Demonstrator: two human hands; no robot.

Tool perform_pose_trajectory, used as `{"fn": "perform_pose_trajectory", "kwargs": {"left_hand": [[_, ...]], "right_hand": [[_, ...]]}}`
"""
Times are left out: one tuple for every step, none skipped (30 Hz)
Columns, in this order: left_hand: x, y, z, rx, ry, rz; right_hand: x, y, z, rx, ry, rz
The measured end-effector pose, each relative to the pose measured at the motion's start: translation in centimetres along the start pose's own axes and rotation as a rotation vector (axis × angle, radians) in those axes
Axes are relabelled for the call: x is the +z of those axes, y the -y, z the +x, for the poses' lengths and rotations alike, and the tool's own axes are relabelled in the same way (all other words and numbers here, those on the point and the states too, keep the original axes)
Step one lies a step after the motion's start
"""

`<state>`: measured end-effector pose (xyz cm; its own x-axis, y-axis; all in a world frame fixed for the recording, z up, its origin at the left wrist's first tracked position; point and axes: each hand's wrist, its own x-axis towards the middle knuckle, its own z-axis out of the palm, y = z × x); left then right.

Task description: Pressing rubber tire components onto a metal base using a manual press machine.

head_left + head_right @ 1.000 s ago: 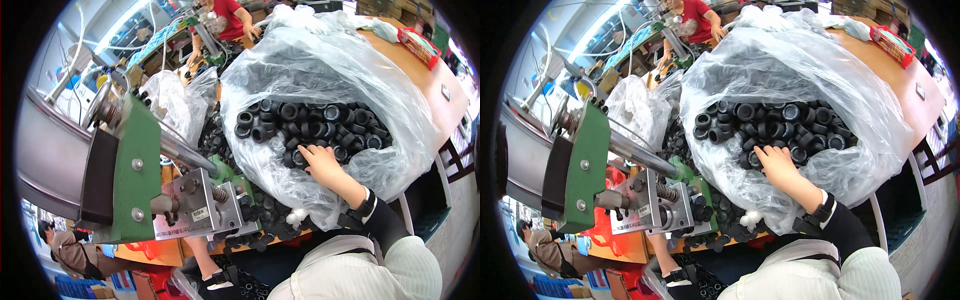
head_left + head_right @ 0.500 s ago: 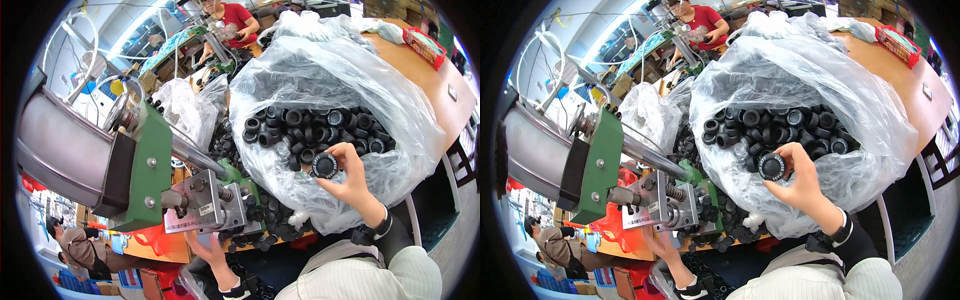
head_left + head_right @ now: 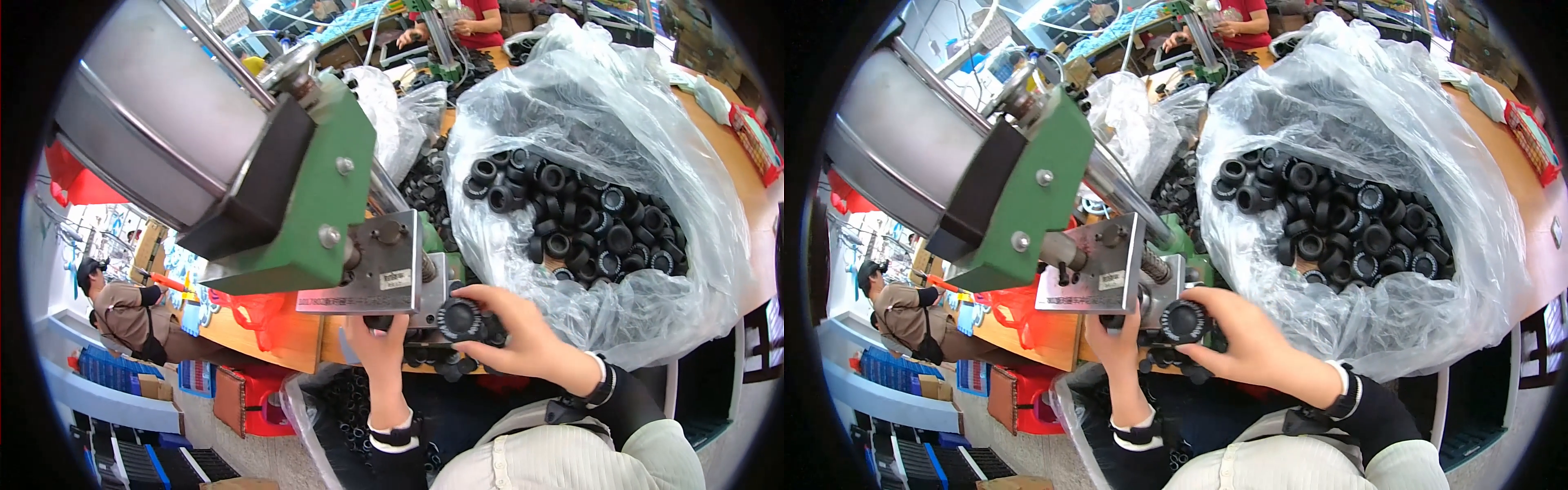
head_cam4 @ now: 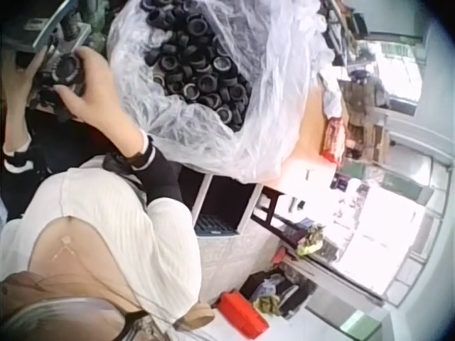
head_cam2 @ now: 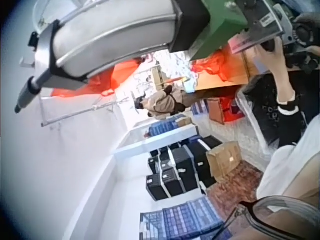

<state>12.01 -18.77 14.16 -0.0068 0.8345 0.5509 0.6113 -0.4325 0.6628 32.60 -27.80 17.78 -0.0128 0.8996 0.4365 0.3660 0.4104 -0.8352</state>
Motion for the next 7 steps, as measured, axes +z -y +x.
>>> {"fn": "perform_pose_trajectory", "kwargs": {"left_hand": [[-0.1, 0.0, -0.7, 0.017, -0.005, 0.005], [-0.4, 0.4, -1.8, 0.030, -0.098, -0.060], [-1.2, 1.2, -3.0, 0.043, -0.190, -0.121], [-2.4, 2.6, -4.5, -0.006, -0.226, -0.083], [-3.5, 4.2, -6.2, -0.057, -0.261, -0.049], [-4.9, 6.0, -7.6, -0.161, -0.241, -0.027], [-6.1, 6.6, -8.0, -0.323, -0.235, 0.058]], "right_hand": [[1.1, -0.6, 0.7, -0.034, 0.006, -0.011], [2.3, -1.1, 1.4, -0.086, -0.016, -0.040], [3.5, -1.5, 2.3, -0.143, -0.017, -0.034], [4.7, -1.5, 3.0, -0.128, 0.006, -0.011], [5.6, -1.4, 3.6, -0.111, 0.028, 0.008], [6.4, -1.9, 4.2, -0.091, 0.083, -0.010], [6.3, -1.0, 4.9, -0.142, 0.075, -0.028]]}}
